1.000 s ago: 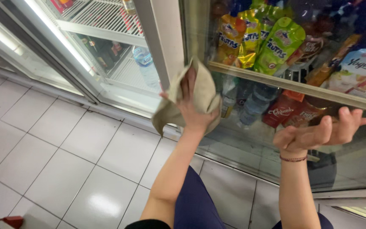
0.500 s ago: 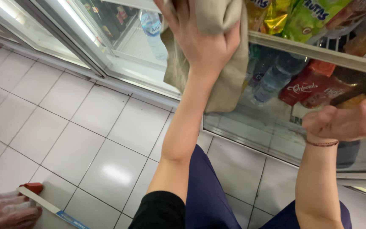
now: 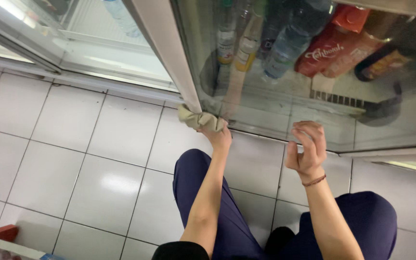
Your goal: The person wipes the glass door of a reach-in refrigerator with a cloth. They then apply a cleaning solution from a spray bottle to the glass and wipe it again using another cloth.
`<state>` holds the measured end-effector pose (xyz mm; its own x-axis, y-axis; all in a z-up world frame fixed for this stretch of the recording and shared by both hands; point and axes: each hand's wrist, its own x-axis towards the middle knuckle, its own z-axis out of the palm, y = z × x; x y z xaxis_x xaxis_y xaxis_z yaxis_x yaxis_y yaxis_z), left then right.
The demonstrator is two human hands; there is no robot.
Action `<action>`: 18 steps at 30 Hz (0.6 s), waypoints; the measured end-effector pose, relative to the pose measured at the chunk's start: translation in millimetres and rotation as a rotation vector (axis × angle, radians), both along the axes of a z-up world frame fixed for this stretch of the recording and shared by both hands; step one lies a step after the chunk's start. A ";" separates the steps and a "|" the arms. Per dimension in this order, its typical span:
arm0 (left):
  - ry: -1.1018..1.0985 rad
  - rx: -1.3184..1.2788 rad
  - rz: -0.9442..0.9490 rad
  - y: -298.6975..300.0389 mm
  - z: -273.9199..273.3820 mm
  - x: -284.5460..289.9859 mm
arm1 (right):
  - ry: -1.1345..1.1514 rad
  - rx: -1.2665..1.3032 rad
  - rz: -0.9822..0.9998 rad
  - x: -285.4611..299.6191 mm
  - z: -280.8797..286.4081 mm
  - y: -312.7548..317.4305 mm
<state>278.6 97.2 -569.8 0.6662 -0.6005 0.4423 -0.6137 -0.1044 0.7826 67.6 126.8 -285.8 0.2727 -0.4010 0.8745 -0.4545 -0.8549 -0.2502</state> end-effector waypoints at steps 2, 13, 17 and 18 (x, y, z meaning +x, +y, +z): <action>0.010 0.073 -0.139 1.1 6.4 -18.2 | -0.019 0.062 -0.107 -21.8 -3.4 11.4; -0.797 -0.205 -0.626 -25.6 278.9 -99.5 | -0.232 0.326 -0.453 -79.3 -6.3 75.6; -0.862 -0.046 -1.013 2.6 262.9 -102.9 | -0.248 0.313 -0.464 -103.0 -8.4 68.6; -0.647 0.072 -1.092 6.5 256.3 -94.4 | -0.243 0.323 -0.471 -108.6 -10.4 68.2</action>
<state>184.2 103.7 -313.5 -0.5128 -0.7347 0.4441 -0.6735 0.6651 0.3225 -41.0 195.0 -296.2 -0.1895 -0.6844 0.7041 -0.6620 -0.4405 -0.6064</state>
